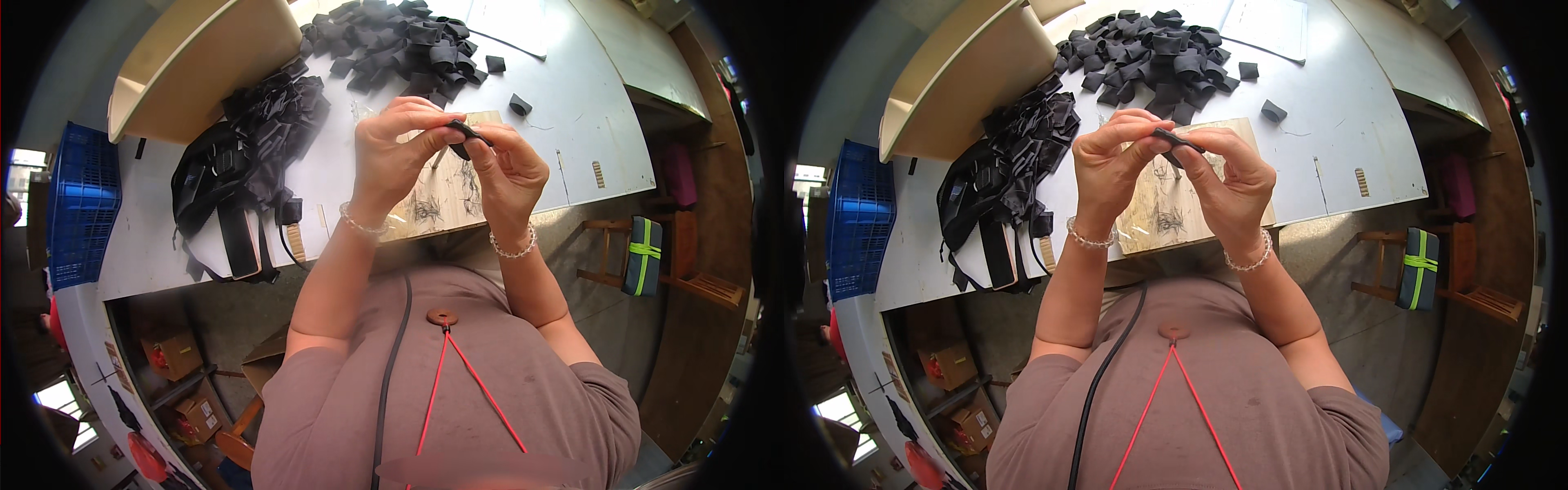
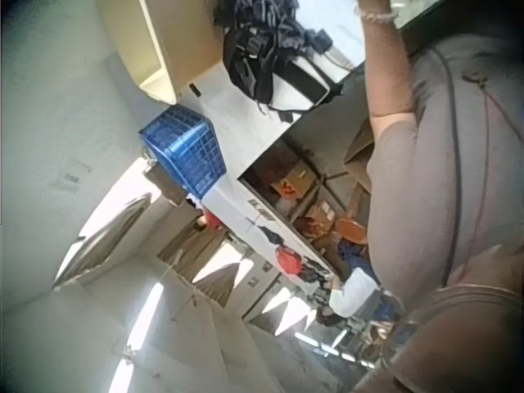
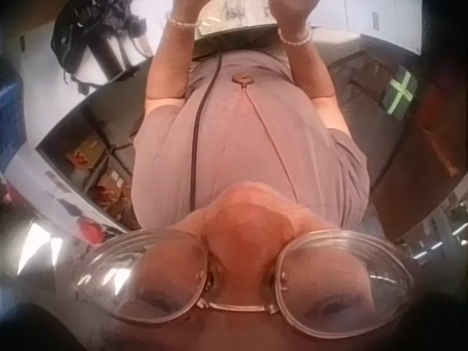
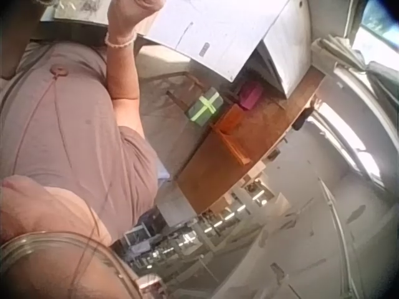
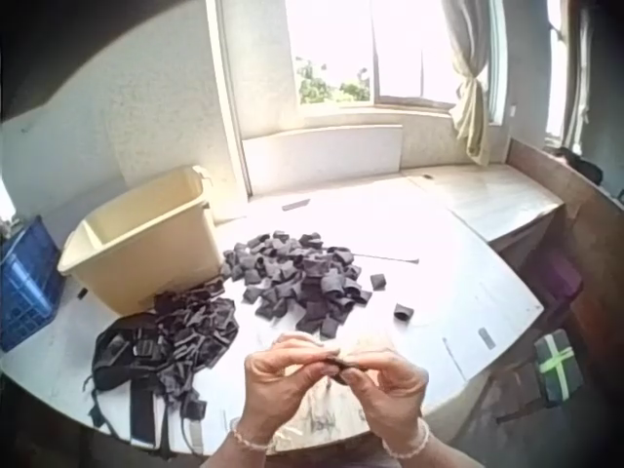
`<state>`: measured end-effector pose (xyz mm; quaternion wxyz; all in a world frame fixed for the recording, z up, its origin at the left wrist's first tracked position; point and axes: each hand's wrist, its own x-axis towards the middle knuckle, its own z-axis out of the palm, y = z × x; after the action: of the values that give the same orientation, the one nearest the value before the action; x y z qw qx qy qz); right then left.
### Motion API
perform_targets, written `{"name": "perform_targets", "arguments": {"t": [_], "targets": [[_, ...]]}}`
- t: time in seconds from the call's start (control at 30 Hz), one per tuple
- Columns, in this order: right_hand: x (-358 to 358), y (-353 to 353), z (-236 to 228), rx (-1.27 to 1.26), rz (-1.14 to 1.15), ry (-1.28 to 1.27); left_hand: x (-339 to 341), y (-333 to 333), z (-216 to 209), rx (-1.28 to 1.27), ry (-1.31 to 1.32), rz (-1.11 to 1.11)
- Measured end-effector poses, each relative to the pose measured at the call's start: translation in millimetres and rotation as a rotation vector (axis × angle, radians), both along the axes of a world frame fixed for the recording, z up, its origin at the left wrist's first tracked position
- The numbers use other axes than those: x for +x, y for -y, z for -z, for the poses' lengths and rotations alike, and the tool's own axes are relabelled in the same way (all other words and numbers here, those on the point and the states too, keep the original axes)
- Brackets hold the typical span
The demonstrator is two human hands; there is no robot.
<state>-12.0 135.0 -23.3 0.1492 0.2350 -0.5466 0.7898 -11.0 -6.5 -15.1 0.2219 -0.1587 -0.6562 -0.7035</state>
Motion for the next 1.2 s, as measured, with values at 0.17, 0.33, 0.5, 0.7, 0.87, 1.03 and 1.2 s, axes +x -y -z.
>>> {"name": "perform_targets", "arguments": {"t": [0.17, 0.33, 0.5, 0.7, 0.87, 1.03, 1.2], "targets": [[2, -3, -2, 0.025, 0.028, 0.031, 1, 0, 2, 0.044, 0.069, 0.098], [2, 2, -8, 0.095, 0.079, -0.033, 1, -3, 4, 0.246, 0.147, 0.179], [0, 3, -10, 0.163, 0.168, -0.108, 0, -8, 8, 0.403, 0.189, 0.25], [-5, -3, 5, 0.137, 0.176, -0.11, -8, -7, 2, 0.157, 0.06, 0.162], [-3, -7, 11, 0.139, 0.15, -0.078, -6, -3, -11, -0.138, -0.108, -0.017], [-6, -10, 14, 0.204, 0.097, -0.065, -4, 3, -9, -0.256, -0.116, -0.081], [-4, -12, 7, 0.273, 0.088, -0.05, 4, -1, -10, -0.217, -0.118, -0.148]]}}
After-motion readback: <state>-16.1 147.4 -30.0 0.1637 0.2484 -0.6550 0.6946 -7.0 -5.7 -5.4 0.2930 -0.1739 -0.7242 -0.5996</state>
